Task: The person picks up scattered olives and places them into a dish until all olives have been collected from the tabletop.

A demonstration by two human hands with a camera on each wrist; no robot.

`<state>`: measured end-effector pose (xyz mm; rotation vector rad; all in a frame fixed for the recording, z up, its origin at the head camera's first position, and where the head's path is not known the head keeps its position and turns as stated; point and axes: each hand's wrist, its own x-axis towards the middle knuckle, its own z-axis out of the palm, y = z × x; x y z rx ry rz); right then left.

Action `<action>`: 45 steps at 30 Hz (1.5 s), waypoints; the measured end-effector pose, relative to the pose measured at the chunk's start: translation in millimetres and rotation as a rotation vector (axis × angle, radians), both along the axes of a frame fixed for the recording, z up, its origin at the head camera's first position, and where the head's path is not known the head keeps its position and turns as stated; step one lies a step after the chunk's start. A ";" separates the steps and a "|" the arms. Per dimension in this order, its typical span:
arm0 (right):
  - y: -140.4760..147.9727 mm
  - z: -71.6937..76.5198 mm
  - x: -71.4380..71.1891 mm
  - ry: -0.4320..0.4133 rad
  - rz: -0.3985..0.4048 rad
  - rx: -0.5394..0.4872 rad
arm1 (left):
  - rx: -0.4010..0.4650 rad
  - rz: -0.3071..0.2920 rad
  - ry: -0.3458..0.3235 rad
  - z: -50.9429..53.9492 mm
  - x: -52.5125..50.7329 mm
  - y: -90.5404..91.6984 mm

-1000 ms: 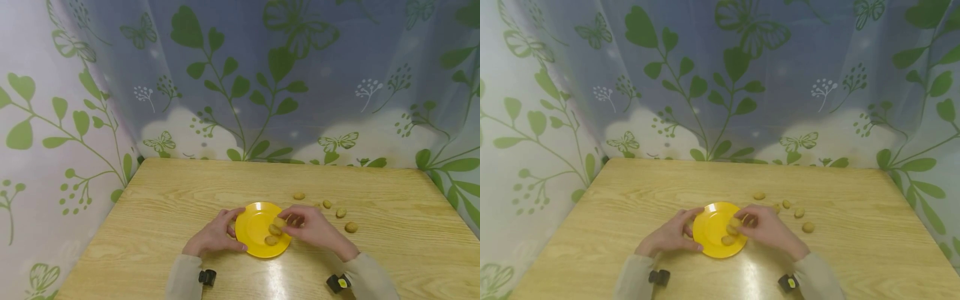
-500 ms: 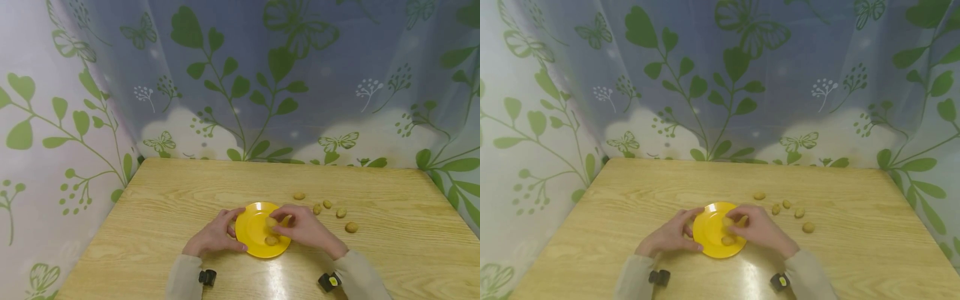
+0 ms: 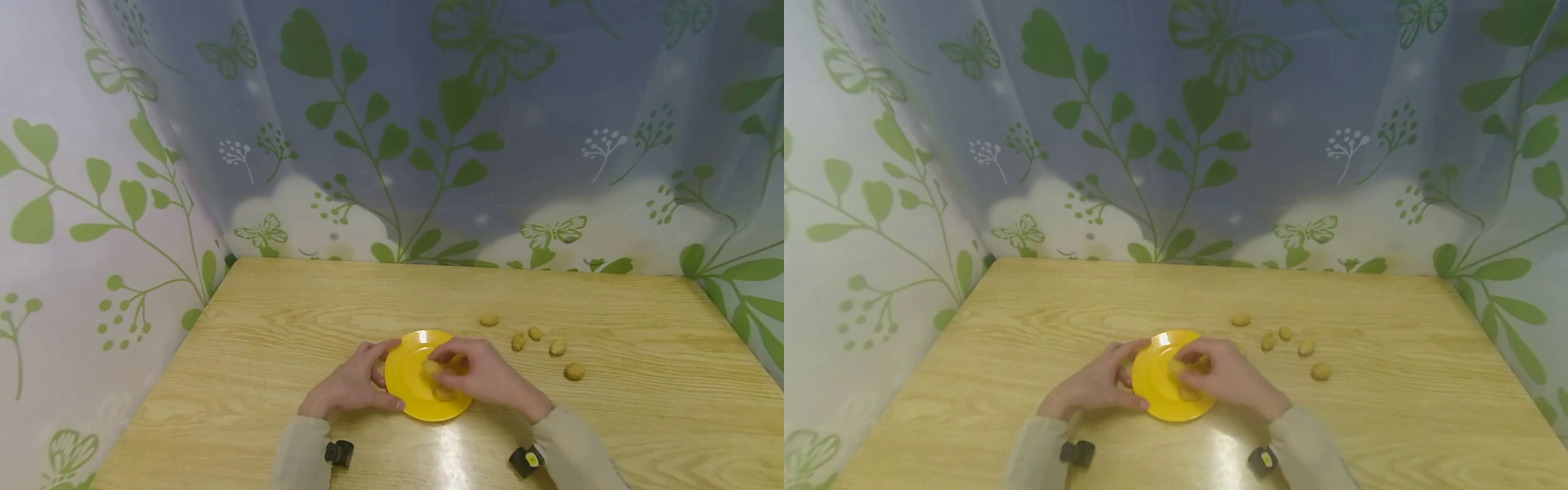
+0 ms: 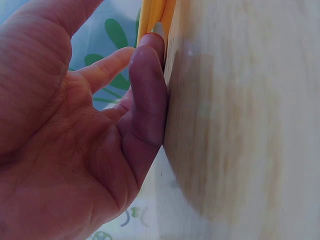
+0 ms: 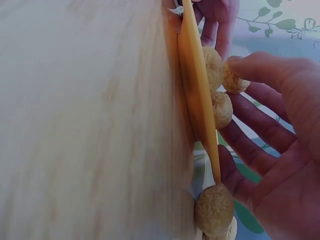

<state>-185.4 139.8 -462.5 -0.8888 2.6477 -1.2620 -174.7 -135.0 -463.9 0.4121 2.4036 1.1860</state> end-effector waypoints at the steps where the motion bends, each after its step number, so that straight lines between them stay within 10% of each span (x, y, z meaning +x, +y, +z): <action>1: -0.8 0.0 0.1 0.004 0.004 0.004 | 0.002 0.001 -0.002 0.1 0.0 0.0; 45: -6.0 -2.0 4.7 -0.043 0.124 0.097 | 0.002 -0.002 0.014 -1.0 -0.3 1.5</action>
